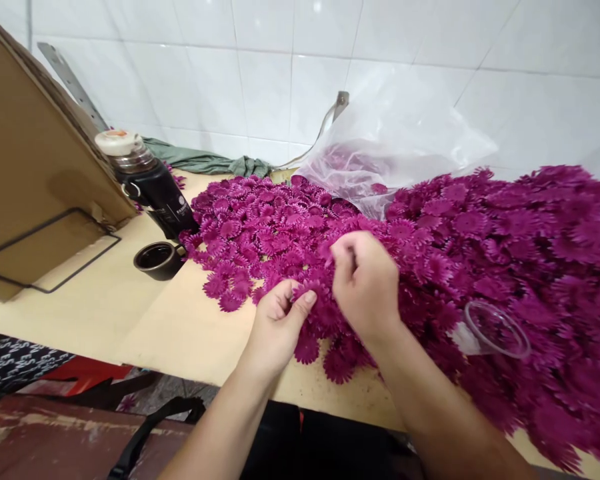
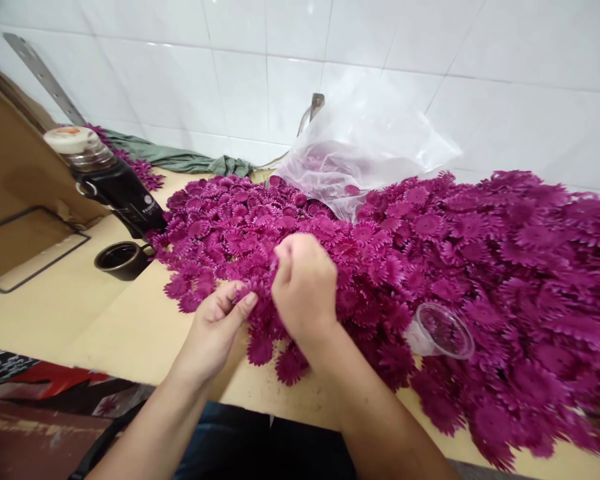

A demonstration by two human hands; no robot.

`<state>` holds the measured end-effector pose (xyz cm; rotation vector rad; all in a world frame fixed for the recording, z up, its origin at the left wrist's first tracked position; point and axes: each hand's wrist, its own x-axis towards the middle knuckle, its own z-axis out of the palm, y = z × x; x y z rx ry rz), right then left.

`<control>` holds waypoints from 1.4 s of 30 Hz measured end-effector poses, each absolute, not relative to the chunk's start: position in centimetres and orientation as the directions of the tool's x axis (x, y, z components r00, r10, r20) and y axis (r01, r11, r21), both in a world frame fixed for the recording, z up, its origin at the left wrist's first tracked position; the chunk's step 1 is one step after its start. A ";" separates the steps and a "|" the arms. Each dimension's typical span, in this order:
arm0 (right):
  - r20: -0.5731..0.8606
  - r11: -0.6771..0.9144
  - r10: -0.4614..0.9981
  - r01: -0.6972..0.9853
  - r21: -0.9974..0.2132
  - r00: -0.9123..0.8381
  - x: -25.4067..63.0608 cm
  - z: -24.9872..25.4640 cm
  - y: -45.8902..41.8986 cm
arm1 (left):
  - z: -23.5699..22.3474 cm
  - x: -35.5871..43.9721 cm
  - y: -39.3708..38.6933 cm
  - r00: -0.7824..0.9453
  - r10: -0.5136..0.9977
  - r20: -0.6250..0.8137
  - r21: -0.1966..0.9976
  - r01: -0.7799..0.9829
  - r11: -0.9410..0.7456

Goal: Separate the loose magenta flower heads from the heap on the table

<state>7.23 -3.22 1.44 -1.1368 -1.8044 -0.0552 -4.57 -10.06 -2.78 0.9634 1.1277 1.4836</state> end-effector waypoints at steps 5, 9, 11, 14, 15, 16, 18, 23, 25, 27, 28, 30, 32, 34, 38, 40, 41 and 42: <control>0.673 0.341 0.720 0.759 -0.555 0.169 10.0 3.5 0.5 | -3.4 -4.9 -10.1 -0.249 0.965 -0.081 0.958 -0.286 0.007; 0.572 0.458 0.816 0.689 -0.562 -0.076 9.2 3.4 -2.2 | -3.7 -5.0 -9.0 -0.269 0.957 -0.106 0.921 -0.389 -0.008; 0.458 0.560 0.825 0.591 -0.581 -0.332 8.2 2.7 -4.4 | -3.8 -4.9 -8.6 -0.231 0.967 -0.104 0.917 -0.399 0.003; 0.279 0.561 0.802 0.506 -0.655 -0.528 7.3 1.6 -6.3 | -4.0 -4.9 -8.6 -0.233 0.969 -0.080 0.923 -0.385 -0.017; 0.268 0.542 0.814 0.505 -0.672 -0.516 7.3 1.4 -6.4 | -4.0 -4.9 -8.7 -0.231 0.970 -0.069 0.927 -0.373 -0.023; 0.273 0.520 0.833 0.514 -0.682 -0.481 7.3 1.2 -6.3 | -4.0 -4.9 -8.8 -0.218 0.974 -0.055 0.932 -0.361 -0.028; 0.283 0.480 0.868 0.546 -0.687 -0.408 7.5 1.0 -5.9 | -3.7 -4.8 -9.1 -0.172 0.985 -0.025 0.941 -0.337 -0.035; 0.333 0.455 0.890 0.558 -0.694 -0.312 7.0 1.3 -5.4 | -3.1 -4.5 -9.3 -0.138 0.990 0.029 0.952 -0.299 -0.070; 0.372 0.457 0.890 0.526 -0.718 -0.265 7.1 1.5 -4.5 | -3.1 -4.4 -9.6 -0.168 0.985 0.049 0.955 -0.282 -0.095; 0.425 0.423 0.898 0.495 -0.759 -0.115 7.9 1.7 -2.8 | -3.2 -4.6 -10.0 -0.178 0.983 0.051 0.960 -0.261 -0.097; 0.443 0.383 0.896 0.477 -0.791 0.016 8.6 1.9 -1.7 | -3.2 -4.7 -10.2 -0.172 0.984 0.039 0.964 -0.254 -0.083; 0.458 0.333 0.871 0.472 -0.817 0.179 10.2 2.3 0.3 | -3.3 -4.9 -10.5 -0.169 0.986 -0.001 0.963 -0.266 -0.044; 0.497 0.311 0.847 0.585 -0.749 0.186 11.3 2.7 1.3 | -3.4 -5.0 -10.5 -0.197 0.980 -0.027 0.947 -0.318 -0.037; 0.524 0.319 0.842 0.665 -0.675 0.127 11.5 3.0 0.7 | -3.3 -5.0 -10.2 -0.227 0.973 -0.029 0.925 -0.375 -0.059; 0.402 0.483 0.873 0.593 -0.645 -0.274 9.5 3.1 -3.6 | -3.0 -4.5 -9.3 -0.205 0.978 -0.038 0.912 -0.407 -0.050; 0.288 0.525 0.833 0.514 -0.679 -0.472 8.2 2.8 -5.3 | -3.1 -4.3 -9.1 -0.222 0.974 -0.047 0.911 -0.410 -0.049; 0.239 0.519 0.815 0.482 -0.706 -0.527 7.7 2.5 -5.9 | -3.1 -4.2 -9.0 -0.236 0.970 -0.054 0.908 -0.416 -0.051; 0.204 0.502 0.806 0.459 -0.733 -0.556 7.4 2.2 -6.1 | -3.2 -4.2 -9.0 -0.249 0.966 -0.062 0.904 -0.425 -0.052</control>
